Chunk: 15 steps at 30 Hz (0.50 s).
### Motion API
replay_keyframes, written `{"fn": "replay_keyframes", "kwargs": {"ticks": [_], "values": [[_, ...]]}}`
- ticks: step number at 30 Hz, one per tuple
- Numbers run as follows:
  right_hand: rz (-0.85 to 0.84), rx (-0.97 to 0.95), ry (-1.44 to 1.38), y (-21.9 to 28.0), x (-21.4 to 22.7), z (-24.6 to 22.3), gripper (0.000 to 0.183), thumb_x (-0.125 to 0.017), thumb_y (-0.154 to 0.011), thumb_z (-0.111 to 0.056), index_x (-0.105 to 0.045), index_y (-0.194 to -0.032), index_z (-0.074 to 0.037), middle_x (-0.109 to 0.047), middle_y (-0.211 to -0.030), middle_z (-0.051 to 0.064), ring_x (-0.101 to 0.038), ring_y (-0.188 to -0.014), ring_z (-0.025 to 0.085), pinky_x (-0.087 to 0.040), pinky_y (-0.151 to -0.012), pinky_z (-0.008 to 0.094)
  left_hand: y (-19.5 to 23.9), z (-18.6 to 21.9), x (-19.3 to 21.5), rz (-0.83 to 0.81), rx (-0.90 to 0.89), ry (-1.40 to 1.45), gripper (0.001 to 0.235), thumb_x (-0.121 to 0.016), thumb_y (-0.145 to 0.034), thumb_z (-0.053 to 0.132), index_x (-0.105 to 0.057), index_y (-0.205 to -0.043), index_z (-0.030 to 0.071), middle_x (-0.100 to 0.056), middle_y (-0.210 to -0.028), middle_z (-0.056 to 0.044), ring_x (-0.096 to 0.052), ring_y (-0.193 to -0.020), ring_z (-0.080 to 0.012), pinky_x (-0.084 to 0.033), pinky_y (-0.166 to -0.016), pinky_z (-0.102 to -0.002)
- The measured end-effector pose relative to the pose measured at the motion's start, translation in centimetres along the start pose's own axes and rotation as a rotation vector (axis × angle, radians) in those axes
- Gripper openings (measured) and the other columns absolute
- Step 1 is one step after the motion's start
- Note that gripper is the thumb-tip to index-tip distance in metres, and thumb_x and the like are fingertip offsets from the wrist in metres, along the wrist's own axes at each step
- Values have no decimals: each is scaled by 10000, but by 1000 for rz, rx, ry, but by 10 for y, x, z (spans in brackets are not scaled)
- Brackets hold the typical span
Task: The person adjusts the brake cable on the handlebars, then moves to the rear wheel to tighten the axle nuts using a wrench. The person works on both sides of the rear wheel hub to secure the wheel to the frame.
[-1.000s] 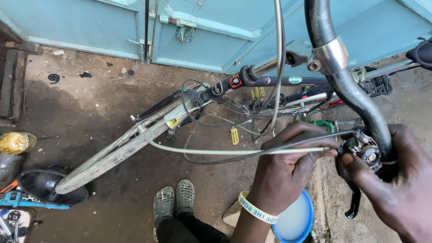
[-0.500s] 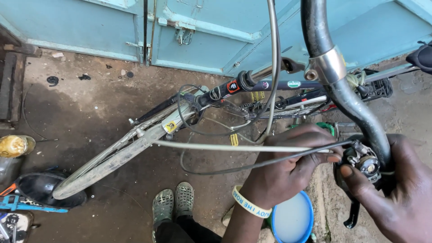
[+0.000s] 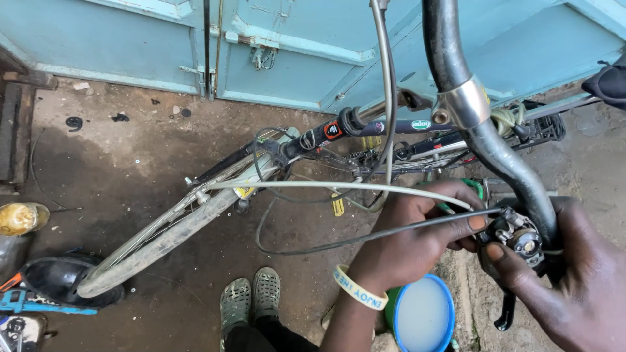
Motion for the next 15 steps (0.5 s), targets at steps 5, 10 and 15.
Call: {"fn": "replay_keyframes", "kwargs": {"ticks": [5,10,15], "values": [[10,8,-34,7,1,-9,507,-772,-802,-234,-647,-1269,-80,-634,-733,95,-540,-596,198,-425,-524,337,7,27,-5,-23,-228,-101,85,-634,-979,159,-616,-968,77,-634,-907,-55,-625,-853,-191,-511,-792,-339],[19,-15,29,2,3,-18,566,-759,-807,-304,-623,-1309,-82,-611,-799,109,-560,-668,236,-427,-595,364,10,23,0,180,-350,-177,108,-651,-993,197,-663,-1067,119,-713,-1159,-93,-709,-1175,-256,-541,-1067,-365],[-37,76,191,-13,7,-20,658,-717,-779,-452,-565,-1344,-150,-605,-798,103,-581,-620,298,-453,-614,423,-2,6,0,337,-78,88,113,-706,-926,144,-731,-1003,65,-689,-843,-30,-610,-620,-114,-556,-543,-256]]}}
Point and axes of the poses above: each hand's wrist, its own y-axis away from the middle knuckle, its own x-axis out of the back of the hand, z = x × y, the point moved 5 cm from there along -y, towards the middle knuckle
